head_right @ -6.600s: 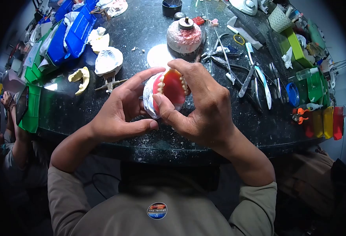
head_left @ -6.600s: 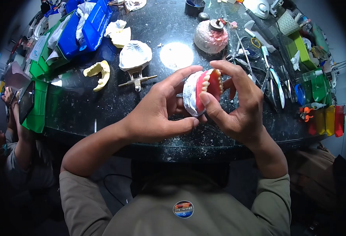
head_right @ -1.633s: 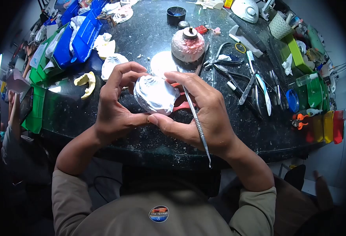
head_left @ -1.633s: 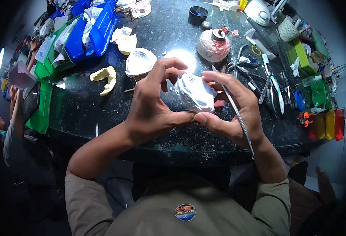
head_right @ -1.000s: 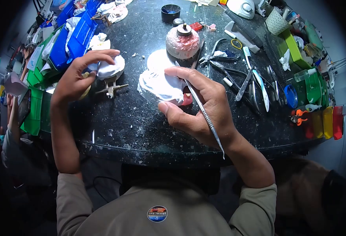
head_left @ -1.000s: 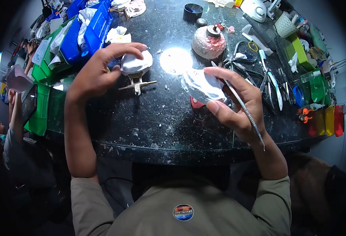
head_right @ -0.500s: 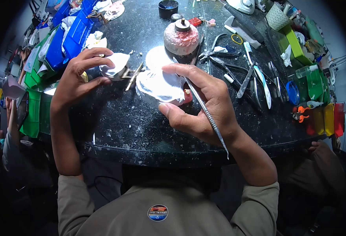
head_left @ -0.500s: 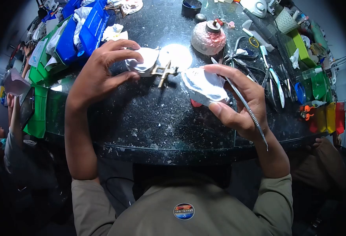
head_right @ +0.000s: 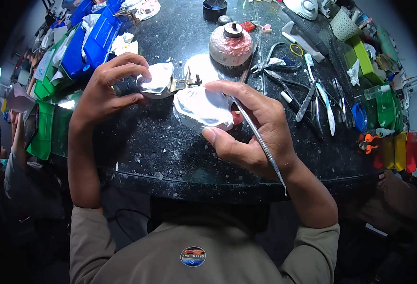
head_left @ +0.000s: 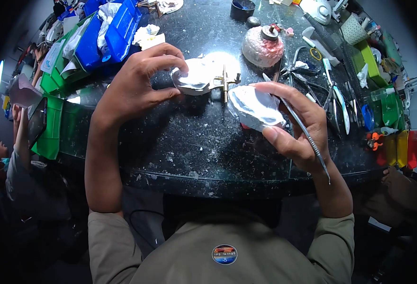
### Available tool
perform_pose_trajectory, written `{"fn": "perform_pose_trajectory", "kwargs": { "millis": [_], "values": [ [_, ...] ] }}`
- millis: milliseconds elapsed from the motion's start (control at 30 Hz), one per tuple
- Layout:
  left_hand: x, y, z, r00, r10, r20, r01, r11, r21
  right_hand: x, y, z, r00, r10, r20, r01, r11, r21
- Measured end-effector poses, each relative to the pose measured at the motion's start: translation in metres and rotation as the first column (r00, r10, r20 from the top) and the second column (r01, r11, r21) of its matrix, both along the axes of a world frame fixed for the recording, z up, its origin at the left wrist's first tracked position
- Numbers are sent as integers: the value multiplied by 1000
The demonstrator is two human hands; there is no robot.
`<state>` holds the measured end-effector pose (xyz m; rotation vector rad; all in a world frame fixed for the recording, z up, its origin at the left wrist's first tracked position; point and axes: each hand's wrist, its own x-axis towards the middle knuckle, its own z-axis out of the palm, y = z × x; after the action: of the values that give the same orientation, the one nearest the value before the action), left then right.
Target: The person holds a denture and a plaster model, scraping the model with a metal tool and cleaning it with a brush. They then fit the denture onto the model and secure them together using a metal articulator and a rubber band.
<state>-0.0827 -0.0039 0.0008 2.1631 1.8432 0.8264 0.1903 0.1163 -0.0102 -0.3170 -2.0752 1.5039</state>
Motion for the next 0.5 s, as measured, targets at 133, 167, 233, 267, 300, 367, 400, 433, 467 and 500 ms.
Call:
{"fn": "perform_pose_trajectory", "kwargs": {
  "millis": [133,167,233,267,300,367,400,433,467,500],
  "values": [
    [-1,0,0,1000,-14,-3,14,1000,18,1,-1,1,1000,-9,21,9,1000,-17],
    [0,0,0,1000,-17,-4,17,1000,24,0,-2,1,1000,-9,20,9,999,-32],
    [0,0,0,1000,-12,-12,12,999,30,0,-2,2,1000,-6,22,7,999,-45],
    [0,-1,0,1000,-4,-20,4,1000,30,0,-2,2,1000,-4,25,5,999,-43],
    [0,-1,0,1000,4,-27,-4,1000,31,0,-2,3,1000,-1,28,3,999,-41],
    [1,0,-1,999,4,-37,-3,999,46,1,-1,2,999,-6,37,7,999,-33],
    [1,1,-1,999,4,-42,-2,999,53,2,-1,2,999,-9,42,10,1000,-30],
    [1,1,-3,999,6,-44,-4,998,60,2,-1,2,999,-8,43,10,999,-34],
    [1,1,-4,999,9,-46,-6,998,66,2,-1,2,999,-8,45,9,999,-38],
    [1,2,-5,999,11,-48,-8,997,73,2,-1,2,999,-7,47,9,999,-43]
  ]
}}
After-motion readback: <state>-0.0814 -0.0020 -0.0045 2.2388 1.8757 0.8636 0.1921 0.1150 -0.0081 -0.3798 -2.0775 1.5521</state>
